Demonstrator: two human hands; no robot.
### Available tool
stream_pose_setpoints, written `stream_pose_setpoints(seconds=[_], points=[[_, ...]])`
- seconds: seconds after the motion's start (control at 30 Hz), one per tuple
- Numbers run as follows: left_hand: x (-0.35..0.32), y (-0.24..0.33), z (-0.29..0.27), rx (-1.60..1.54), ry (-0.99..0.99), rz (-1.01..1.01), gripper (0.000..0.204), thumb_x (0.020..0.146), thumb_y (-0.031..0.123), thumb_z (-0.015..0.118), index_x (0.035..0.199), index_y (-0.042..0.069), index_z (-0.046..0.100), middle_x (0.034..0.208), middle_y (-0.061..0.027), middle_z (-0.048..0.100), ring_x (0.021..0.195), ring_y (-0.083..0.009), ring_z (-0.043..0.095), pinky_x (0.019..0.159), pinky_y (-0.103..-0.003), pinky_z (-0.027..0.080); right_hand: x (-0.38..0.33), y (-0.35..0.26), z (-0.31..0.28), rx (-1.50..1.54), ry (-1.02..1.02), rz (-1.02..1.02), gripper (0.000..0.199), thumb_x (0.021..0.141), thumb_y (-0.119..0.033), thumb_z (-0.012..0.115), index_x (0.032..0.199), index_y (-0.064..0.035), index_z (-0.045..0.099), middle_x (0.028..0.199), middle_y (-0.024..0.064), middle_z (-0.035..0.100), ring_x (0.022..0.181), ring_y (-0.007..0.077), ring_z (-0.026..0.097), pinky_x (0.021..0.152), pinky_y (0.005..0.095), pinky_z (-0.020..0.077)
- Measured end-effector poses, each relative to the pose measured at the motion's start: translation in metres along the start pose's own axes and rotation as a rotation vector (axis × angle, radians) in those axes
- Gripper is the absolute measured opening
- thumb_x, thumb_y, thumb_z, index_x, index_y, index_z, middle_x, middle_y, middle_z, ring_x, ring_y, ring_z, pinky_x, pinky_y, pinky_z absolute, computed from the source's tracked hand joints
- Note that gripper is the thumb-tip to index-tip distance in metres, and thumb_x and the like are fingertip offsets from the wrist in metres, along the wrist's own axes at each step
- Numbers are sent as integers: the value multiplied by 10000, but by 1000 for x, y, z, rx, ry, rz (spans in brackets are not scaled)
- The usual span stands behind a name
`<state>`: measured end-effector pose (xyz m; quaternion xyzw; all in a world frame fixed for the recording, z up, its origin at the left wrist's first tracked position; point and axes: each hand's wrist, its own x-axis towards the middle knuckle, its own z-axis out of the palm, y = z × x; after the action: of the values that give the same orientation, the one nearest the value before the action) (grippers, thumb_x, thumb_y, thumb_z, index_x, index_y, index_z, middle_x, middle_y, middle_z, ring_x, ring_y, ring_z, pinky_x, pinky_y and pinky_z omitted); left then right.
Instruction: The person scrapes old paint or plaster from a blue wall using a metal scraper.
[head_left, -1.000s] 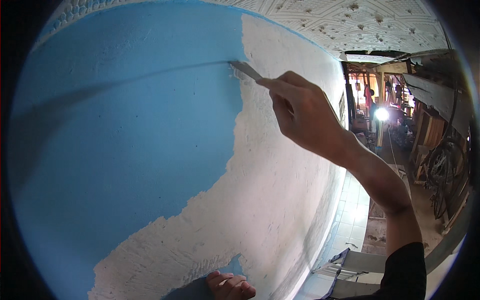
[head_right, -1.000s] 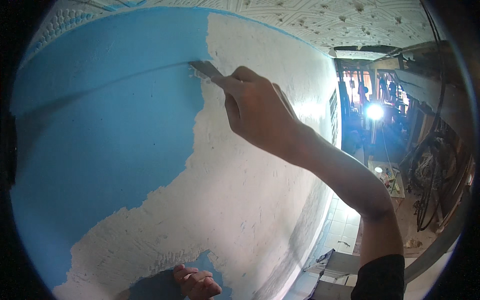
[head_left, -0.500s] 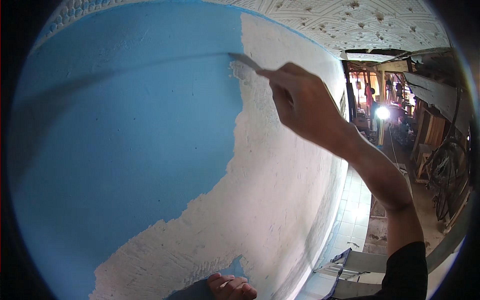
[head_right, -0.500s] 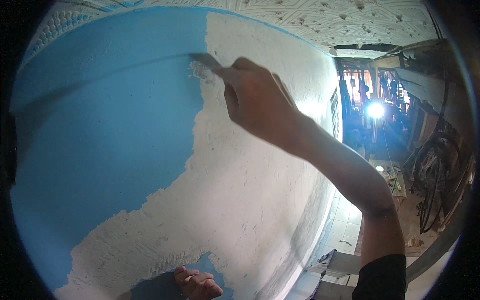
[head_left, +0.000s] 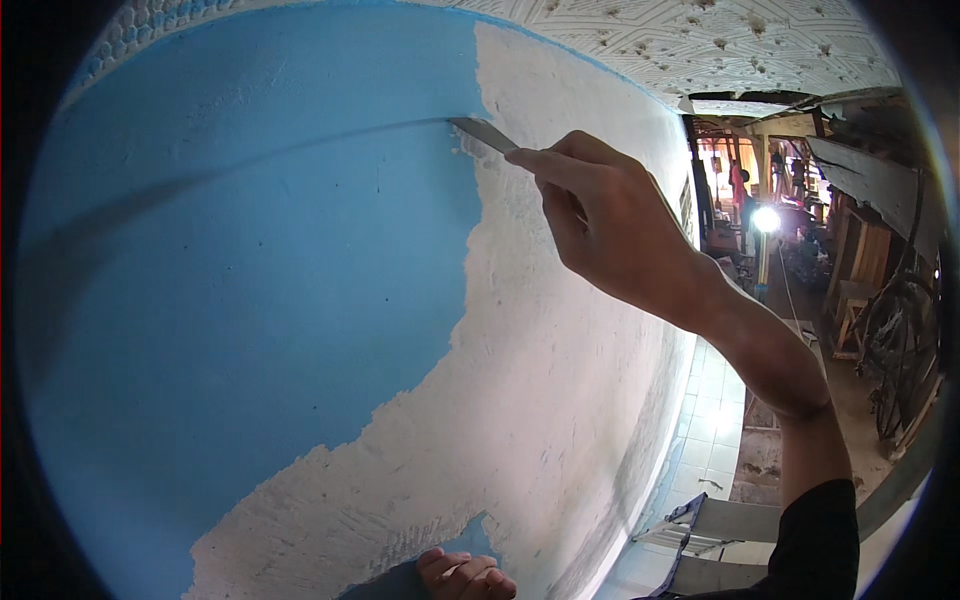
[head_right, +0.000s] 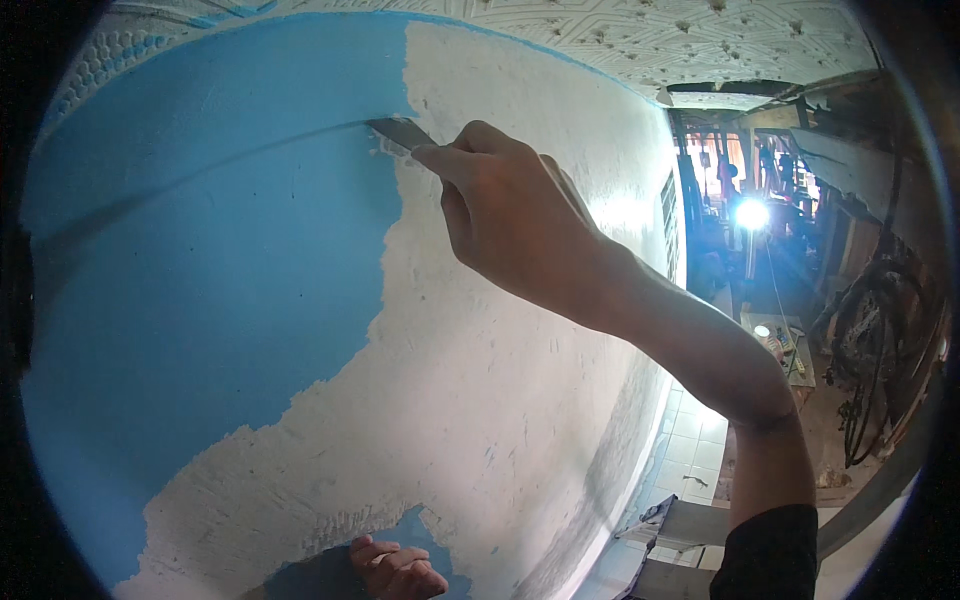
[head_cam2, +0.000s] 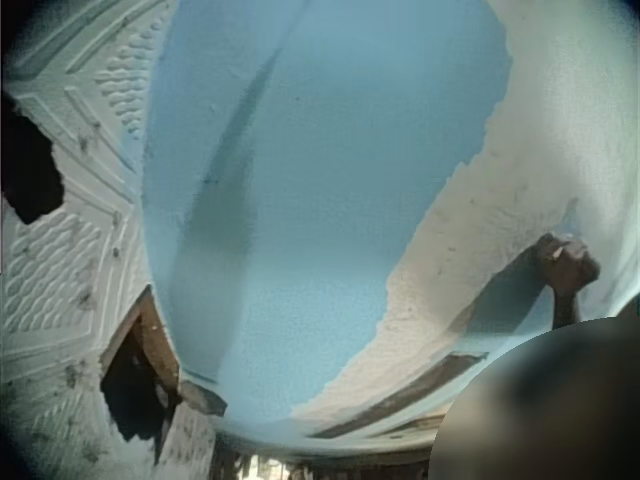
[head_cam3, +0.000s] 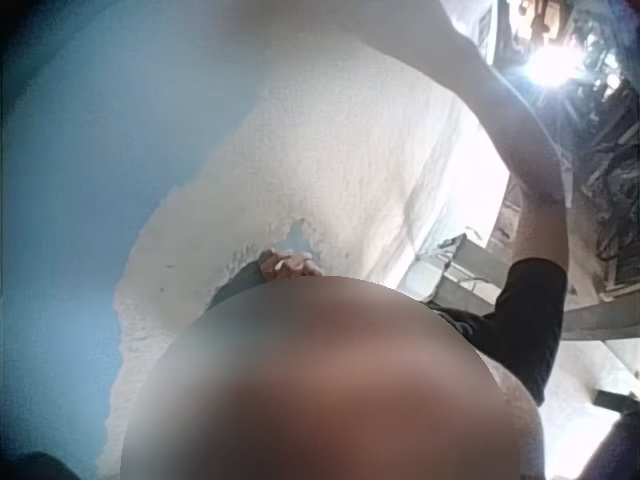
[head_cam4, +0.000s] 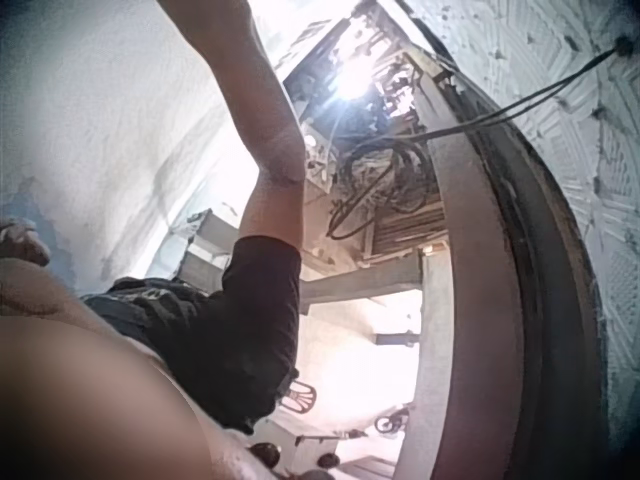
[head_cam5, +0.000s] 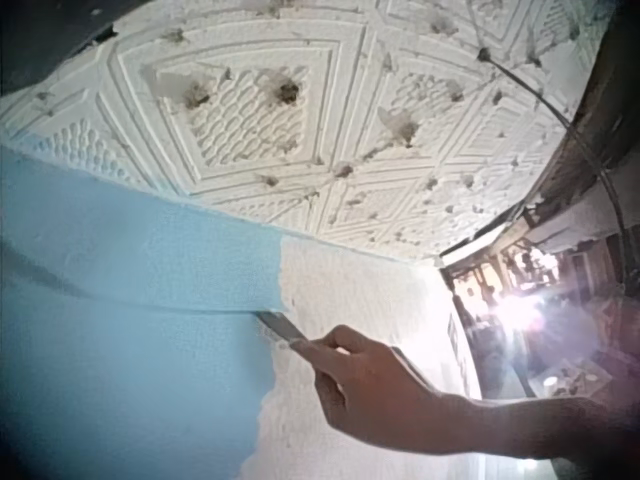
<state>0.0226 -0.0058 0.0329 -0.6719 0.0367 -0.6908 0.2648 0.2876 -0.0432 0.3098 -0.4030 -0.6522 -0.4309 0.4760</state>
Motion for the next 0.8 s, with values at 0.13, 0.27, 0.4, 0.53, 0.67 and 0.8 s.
stream_pose_setpoints(seconds=[0.13,0.27,0.4,0.53,0.67,0.8], points=[[-25,-12,-12,-81,-89,62,319,905,33,534,608,95,435,576,-64,470,725,-235,443,683,-417,350,3,-5,-3,-2,2,-9,276,936,73,582,1190,44,686,855,128,630,639,195,590,574,340,472],[1,6,-6,7,-111,-96,344,902,35,532,587,106,415,565,-66,467,694,-228,442,708,-415,362,1,0,0,15,-1,35,270,940,70,579,1188,45,682,856,126,629,638,198,589,574,344,473],[-14,-8,-4,24,-33,4,340,909,33,523,593,108,419,539,-60,444,599,-217,414,695,-417,369,3,-5,3,21,6,19,272,945,67,580,1200,43,671,894,131,632,650,200,603,570,332,484],[-17,-10,-3,37,-18,87,321,913,31,519,616,104,425,528,-44,412,584,-210,403,661,-420,373,-10,-2,7,56,11,49,287,953,56,580,1228,23,656,925,128,630,655,194,610,570,330,491],[-7,-11,1,2,52,168,336,917,35,516,616,113,389,513,-38,366,549,-202,342,620,-401,351,-45,8,-3,125,10,214,360,989,-4,563,1347,-26,593,1116,163,665,698,208,664,613,331,533],[-28,7,-25,113,-189,-169,292,955,95,456,667,138,469,537,-8,431,620,-166,400,847,-422,372,-152,31,-23,483,67,959,478,1052,-142,542,1513,-102,424,1152,107,719,642,51,571,555,224,469]])
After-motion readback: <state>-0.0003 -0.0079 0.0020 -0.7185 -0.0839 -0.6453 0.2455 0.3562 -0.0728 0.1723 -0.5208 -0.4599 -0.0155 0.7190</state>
